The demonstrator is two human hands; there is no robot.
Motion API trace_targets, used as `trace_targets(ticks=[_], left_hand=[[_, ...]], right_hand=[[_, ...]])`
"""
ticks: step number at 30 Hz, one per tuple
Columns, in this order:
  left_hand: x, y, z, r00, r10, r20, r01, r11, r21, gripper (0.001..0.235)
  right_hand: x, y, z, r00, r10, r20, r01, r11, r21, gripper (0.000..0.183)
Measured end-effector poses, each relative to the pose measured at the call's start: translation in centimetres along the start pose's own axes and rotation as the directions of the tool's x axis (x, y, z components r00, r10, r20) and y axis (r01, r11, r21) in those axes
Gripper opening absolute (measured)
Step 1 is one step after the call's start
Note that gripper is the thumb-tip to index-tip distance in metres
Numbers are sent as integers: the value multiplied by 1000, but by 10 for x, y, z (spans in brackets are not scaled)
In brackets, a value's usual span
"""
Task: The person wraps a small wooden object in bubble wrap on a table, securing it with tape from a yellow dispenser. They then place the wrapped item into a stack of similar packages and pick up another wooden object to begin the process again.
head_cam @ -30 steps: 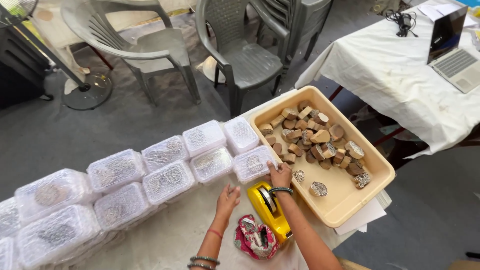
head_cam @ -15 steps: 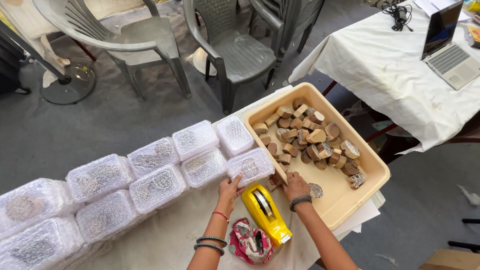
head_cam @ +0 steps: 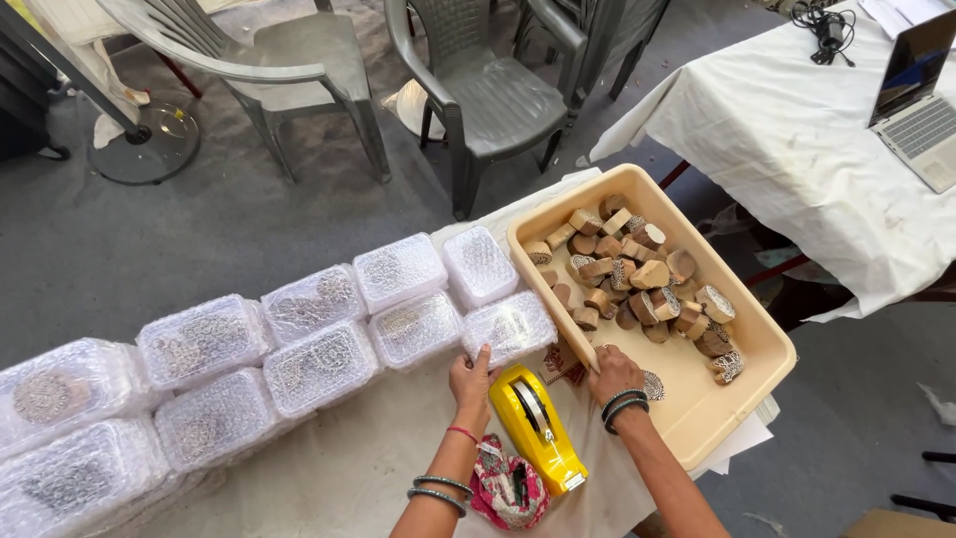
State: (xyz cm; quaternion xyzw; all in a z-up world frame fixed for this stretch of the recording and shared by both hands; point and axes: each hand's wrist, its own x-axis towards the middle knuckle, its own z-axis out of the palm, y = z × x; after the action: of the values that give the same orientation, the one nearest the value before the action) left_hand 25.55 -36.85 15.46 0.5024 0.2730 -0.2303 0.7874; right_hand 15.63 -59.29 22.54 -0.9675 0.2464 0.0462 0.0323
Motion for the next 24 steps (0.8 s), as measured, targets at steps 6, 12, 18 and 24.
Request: trace_targets(ticks=[6,12,18,24], left_hand=[[-4,-3,17,988,80,-135,-77,997,27,40],[-22,20,9,996,30,-81,-24,996,82,55],[-2,-1,-17,927,376,-15,-298,756,583,62],[5,8,-19,916,399,28,-309,662,683,61]], right_hand=[[-9,-13,8,1000,17,1,-17,1000,2,25],[-15,-40,-23,989,-83,-119,96,990,104,41],[-6,-78,-38,846,-302,-440,415,891,186,42],[11,-79,-19,804,-397,-444,506,848,158,22]])
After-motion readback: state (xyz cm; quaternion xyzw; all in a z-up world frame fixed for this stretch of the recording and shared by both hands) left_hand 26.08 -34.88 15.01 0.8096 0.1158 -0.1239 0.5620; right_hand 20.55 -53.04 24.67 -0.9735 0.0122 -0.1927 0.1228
